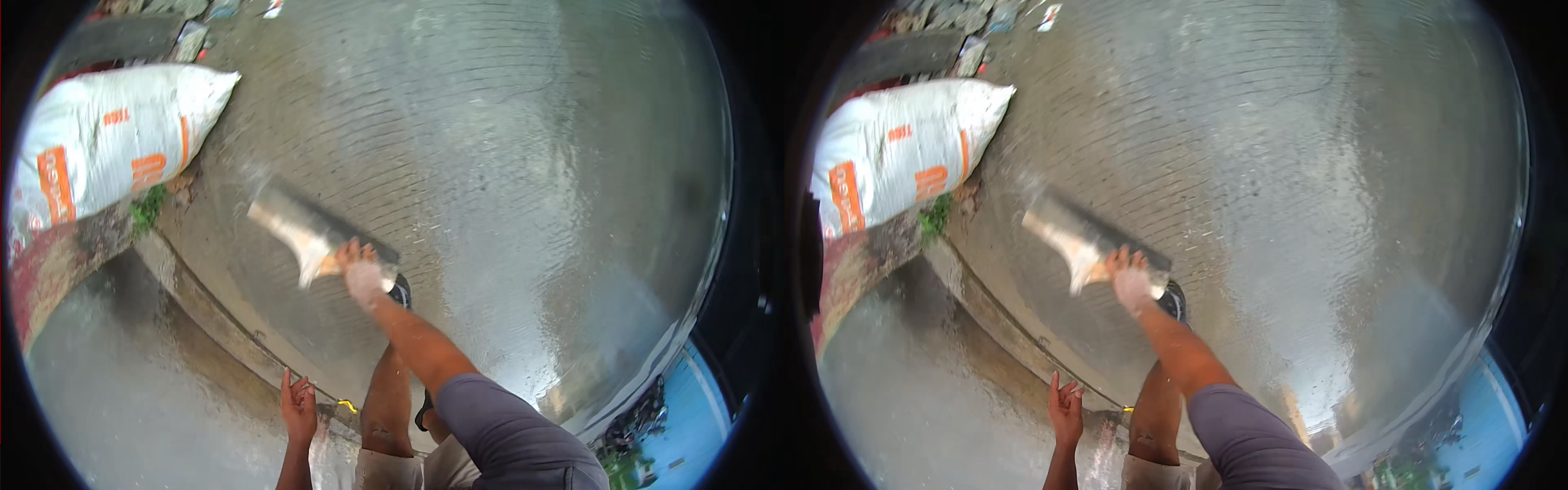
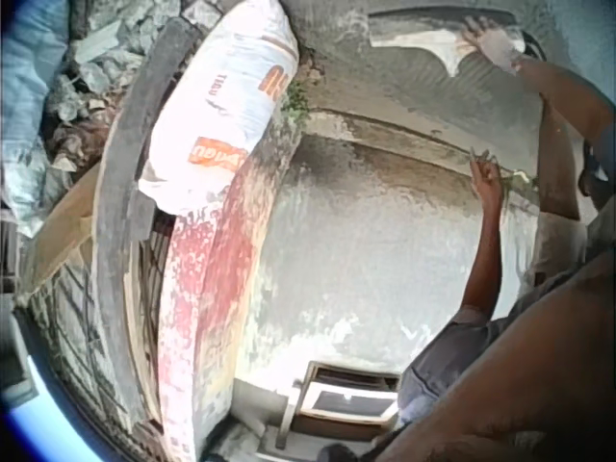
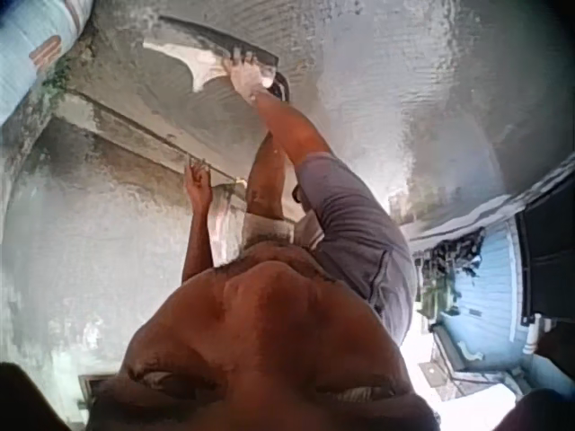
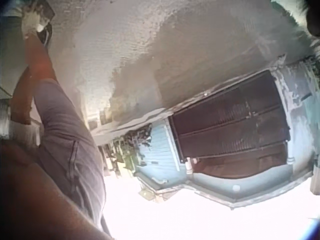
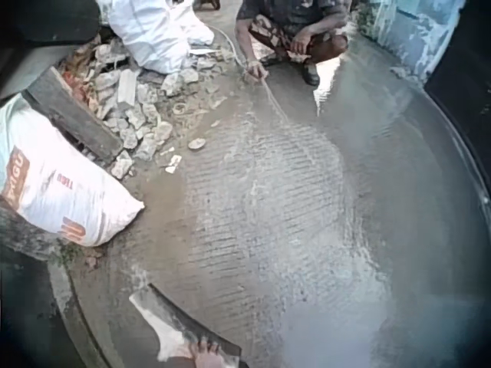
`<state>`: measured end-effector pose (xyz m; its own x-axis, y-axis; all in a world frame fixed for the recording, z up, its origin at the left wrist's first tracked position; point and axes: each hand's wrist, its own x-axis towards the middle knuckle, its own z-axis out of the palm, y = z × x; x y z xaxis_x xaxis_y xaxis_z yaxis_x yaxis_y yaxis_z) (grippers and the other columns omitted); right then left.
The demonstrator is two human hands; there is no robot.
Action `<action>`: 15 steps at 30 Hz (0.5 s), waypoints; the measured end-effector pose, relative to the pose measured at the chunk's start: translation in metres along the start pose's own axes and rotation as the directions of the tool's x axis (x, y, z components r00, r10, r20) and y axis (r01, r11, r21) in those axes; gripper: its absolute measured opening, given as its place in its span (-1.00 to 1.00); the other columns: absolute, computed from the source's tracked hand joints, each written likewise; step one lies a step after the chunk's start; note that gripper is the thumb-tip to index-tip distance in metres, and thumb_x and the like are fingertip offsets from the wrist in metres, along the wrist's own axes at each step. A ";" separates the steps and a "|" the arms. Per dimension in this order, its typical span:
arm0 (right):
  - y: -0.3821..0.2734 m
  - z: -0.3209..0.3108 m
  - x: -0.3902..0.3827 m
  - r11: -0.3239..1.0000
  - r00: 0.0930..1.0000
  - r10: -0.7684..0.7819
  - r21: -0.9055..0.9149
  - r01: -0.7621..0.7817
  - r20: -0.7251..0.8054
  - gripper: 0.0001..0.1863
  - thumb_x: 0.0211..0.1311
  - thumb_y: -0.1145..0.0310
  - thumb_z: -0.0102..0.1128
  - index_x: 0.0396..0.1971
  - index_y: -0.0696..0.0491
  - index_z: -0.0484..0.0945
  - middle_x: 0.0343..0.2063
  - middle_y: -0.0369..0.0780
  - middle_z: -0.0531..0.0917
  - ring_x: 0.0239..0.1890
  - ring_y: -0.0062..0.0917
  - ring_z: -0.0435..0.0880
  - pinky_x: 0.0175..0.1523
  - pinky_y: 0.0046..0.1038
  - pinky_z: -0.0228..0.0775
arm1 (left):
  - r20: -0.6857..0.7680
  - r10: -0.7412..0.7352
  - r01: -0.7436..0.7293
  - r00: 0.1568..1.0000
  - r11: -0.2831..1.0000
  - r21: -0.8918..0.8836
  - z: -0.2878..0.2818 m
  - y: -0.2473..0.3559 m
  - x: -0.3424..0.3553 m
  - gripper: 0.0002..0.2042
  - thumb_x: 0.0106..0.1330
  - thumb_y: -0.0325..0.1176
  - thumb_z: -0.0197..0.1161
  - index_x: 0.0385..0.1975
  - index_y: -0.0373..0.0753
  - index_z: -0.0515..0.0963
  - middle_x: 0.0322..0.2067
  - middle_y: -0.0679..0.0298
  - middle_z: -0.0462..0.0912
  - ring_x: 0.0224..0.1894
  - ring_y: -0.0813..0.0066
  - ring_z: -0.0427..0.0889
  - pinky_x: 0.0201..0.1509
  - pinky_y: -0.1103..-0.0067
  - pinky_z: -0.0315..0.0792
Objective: Smoothing and finishing a wet concrete surface using a hand trowel while an assistant sprays water.
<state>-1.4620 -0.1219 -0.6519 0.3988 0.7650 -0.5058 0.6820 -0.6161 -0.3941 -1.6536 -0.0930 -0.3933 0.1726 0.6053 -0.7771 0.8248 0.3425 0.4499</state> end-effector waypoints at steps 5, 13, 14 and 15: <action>-0.020 -0.052 -0.049 0.925 0.978 -0.200 0.341 0.168 0.063 -0.70 0.08 0.40 -0.05 -0.12 0.04 0.32 -0.15 -0.13 0.52 -0.28 -0.22 0.61 -0.31 -0.25 0.46 | -0.083 0.197 -0.178 0.977 0.964 0.195 0.046 0.052 0.031 -0.38 0.12 -0.48 0.22 0.20 -0.32 0.11 -0.10 0.06 0.47 -0.16 0.38 0.50 -0.06 0.53 0.37; 0.050 -0.241 -0.070 0.626 0.930 0.317 0.778 -0.058 -0.186 -0.56 0.05 0.35 0.01 -0.02 0.11 0.26 -0.21 -0.04 0.53 -0.26 -0.13 0.56 -0.24 -0.20 0.41 | 0.297 0.126 -0.115 0.946 0.992 -0.053 0.179 0.259 0.120 -0.55 0.07 -0.34 0.33 -0.08 -0.42 0.38 -0.20 0.19 0.51 -0.23 0.42 0.51 -0.20 0.54 0.42; 0.075 -0.247 -0.066 0.690 0.921 0.311 0.722 -0.049 -0.234 -0.50 0.04 0.33 0.03 0.02 0.12 0.23 -0.19 -0.04 0.53 -0.25 -0.12 0.55 -0.23 -0.22 0.41 | 0.259 0.111 -0.099 0.959 0.993 -0.060 0.203 0.277 0.125 -0.58 0.07 -0.32 0.33 -0.13 -0.42 0.41 -0.21 0.21 0.51 -0.27 0.42 0.52 -0.26 0.54 0.43; 0.111 -0.251 -0.068 0.751 0.972 0.216 0.651 -0.107 -0.089 -0.37 0.04 0.23 0.07 0.12 0.15 0.15 -0.11 -0.01 0.50 -0.20 -0.10 0.53 -0.17 -0.24 0.41 | 0.252 0.084 -0.090 0.964 0.996 0.011 0.236 0.307 0.108 -0.64 0.11 -0.32 0.29 -0.16 -0.39 0.42 -0.28 0.22 0.52 -0.33 0.44 0.52 -0.33 0.53 0.43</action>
<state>-1.2597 -0.1952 -0.4689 0.5896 0.6277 -0.5083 0.0707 -0.6670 -0.7417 -1.2542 -0.0923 -0.4425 0.3716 0.4309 -0.8223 0.8118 0.2789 0.5130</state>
